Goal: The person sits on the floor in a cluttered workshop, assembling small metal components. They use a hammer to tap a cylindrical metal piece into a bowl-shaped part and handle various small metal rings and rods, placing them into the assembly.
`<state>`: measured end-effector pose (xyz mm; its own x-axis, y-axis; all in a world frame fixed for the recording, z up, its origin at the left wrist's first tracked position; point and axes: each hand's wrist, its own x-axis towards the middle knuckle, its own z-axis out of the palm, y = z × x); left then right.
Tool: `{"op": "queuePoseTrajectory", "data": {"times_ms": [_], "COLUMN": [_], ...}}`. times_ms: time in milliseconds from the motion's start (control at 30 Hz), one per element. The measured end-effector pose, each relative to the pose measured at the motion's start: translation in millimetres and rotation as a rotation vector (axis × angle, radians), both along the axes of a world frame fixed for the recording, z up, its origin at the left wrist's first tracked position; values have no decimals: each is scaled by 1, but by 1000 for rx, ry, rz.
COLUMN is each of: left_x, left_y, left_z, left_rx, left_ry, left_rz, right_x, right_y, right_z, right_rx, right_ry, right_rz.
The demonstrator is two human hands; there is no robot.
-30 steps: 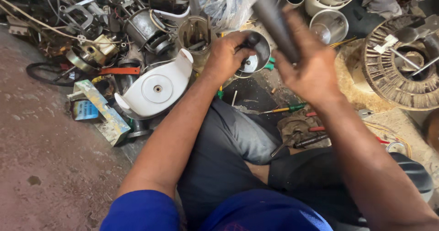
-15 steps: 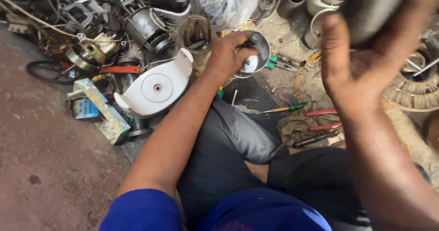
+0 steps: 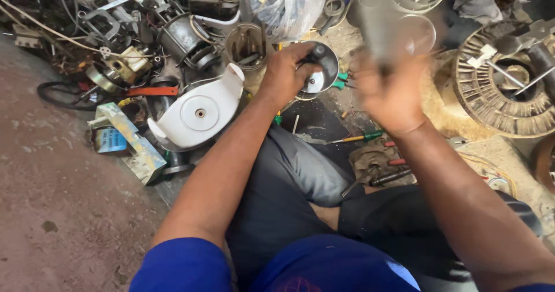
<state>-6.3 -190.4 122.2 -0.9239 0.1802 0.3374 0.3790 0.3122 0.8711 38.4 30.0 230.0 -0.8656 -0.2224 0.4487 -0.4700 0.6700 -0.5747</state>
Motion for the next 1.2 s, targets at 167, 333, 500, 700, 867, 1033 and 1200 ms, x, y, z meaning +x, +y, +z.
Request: {"op": "queuePoseTrajectory", "data": {"times_ms": [167,333,500,700,867,1033,1200], "left_x": [3,3,5,5,8,7,6], "left_y": [-3,1,1,2,3,0,-1], "left_z": [4,6,8,12,15,14,12], "left_rx": [12,72,8,-47,-66,-37,-103], "left_ry": [32,-69,66,126,104,169,61], "left_rz": [20,3,0,36,33,30,42], "right_x": [-10,1,-15,-6,-14,-2,-9], "right_y": [23,10,7,11,6,11,-9], "right_z": [11,6,15,13,20,24,11], "right_rx": [133,-107,354,-562,423,-241,505], "right_ry": [-37,276,-91,259,-248,62,-407], "right_rz": [84,-55,25,57,-61,96,-74]}}
